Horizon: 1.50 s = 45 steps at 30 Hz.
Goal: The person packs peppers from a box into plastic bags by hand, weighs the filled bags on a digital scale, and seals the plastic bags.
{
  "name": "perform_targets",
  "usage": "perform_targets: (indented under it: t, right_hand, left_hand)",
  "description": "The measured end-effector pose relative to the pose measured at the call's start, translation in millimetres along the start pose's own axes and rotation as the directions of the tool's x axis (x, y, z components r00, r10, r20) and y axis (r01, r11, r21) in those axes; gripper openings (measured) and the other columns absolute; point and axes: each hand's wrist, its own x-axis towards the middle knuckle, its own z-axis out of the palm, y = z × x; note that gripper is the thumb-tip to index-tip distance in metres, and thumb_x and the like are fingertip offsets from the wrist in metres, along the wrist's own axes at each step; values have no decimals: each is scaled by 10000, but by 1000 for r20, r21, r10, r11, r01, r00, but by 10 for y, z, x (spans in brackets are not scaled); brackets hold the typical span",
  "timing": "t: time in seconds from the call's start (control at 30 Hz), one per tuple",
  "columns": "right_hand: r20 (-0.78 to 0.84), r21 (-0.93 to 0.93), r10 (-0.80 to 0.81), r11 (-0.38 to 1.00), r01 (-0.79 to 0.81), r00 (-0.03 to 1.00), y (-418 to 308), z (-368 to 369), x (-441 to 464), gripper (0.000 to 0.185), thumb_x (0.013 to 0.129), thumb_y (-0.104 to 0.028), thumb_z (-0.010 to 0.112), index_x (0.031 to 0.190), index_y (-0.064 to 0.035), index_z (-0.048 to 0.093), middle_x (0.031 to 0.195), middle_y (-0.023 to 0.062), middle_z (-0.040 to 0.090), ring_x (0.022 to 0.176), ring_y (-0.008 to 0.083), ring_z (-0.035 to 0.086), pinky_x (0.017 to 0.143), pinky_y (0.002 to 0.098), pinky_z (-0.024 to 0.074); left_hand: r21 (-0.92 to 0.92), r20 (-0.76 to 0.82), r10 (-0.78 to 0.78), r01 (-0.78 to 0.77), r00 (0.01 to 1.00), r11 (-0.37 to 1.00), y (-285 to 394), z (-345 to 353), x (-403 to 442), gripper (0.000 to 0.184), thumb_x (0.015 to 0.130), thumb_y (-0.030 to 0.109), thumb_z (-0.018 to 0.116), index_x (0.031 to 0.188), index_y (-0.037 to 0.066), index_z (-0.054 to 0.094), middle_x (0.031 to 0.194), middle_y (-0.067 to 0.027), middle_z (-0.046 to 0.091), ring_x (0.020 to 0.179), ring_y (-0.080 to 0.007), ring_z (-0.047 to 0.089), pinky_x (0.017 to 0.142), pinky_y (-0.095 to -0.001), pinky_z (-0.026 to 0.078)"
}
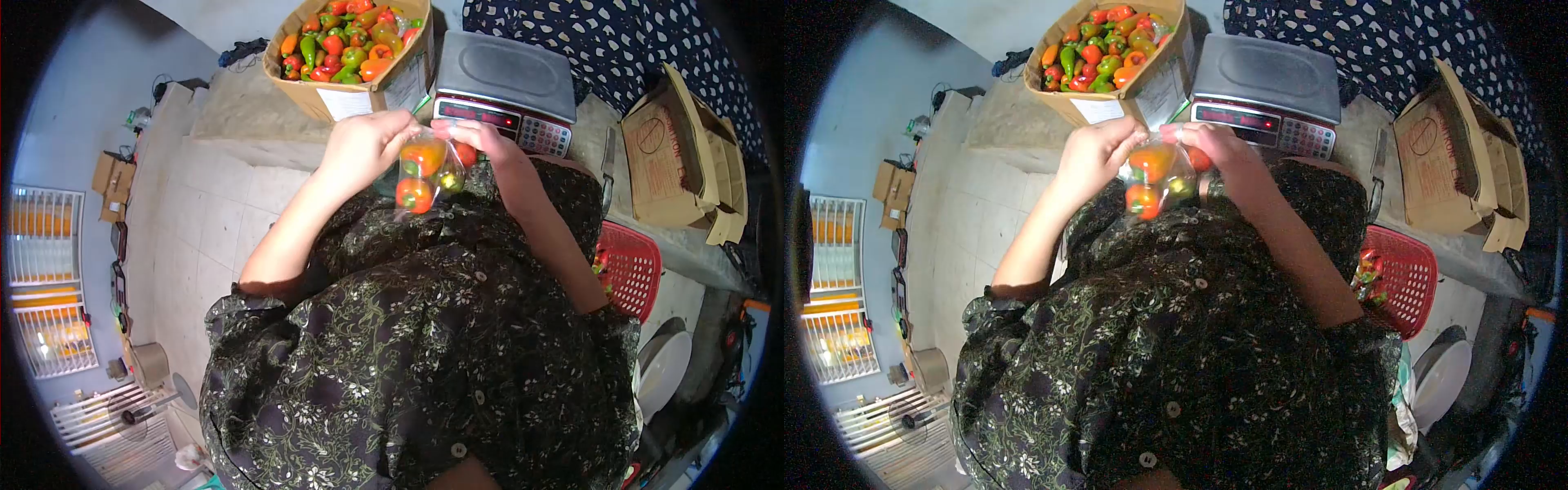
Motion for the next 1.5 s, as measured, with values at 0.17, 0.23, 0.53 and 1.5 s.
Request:
perform_targets:
  t: [0.17, 0.23, 0.53, 1.5]
  right_hand:
    - [-28, -395, -233, 896, 203, 972, -32, 103, 14, 381, 917, -208, 480, 1186, 58, 525, 1230, 173, 541, 1207, 291, 432, 1037, 377, 296]
    - [-59, -384, -237, 902, 197, 970, 31, 126, -7, 391, 905, -210, 501, 1184, 64, 524, 1261, 174, 519, 1220, 291, 415, 1043, 377, 289]
    - [52, -80, -54, 995, 58, 997, -13, -25, -3, 431, 839, -181, 576, 1225, 4, 522, 1321, 127, 490, 1210, 253, 442, 1017, 355, 358]
    - [55, -458, -294, 842, 285, 954, -365, 12, -19, 440, 742, -196, 685, 1145, -47, 591, 1204, 86, 567, 1097, 281, 463, 970, 386, 360]
  left_hand:
    - [-754, 401, -303, 500, 864, 425, 50, 64, 31, 298, 977, 316, 454, 911, 45, 560, 616, 34, 495, 530, -70, 524, 496, -191, 390]
    - [-802, 405, -336, 507, 850, 316, 147, 28, 52, 284, 973, 309, 463, 955, 44, 563, 633, 24, 511, 540, -85, 542, 512, -192, 407]
    - [-867, 370, -262, 433, 891, 247, 124, 62, 17, 293, 982, 269, 439, 999, 2, 558, 694, -29, 571, 727, -143, 599, 737, -263, 475]
    - [-412, 7, -21, 22, 1000, 911, -71, -178, 102, 162, 892, 177, 571, 805, 44, 604, 715, -2, 567, 730, -104, 546, 674, -270, 432]
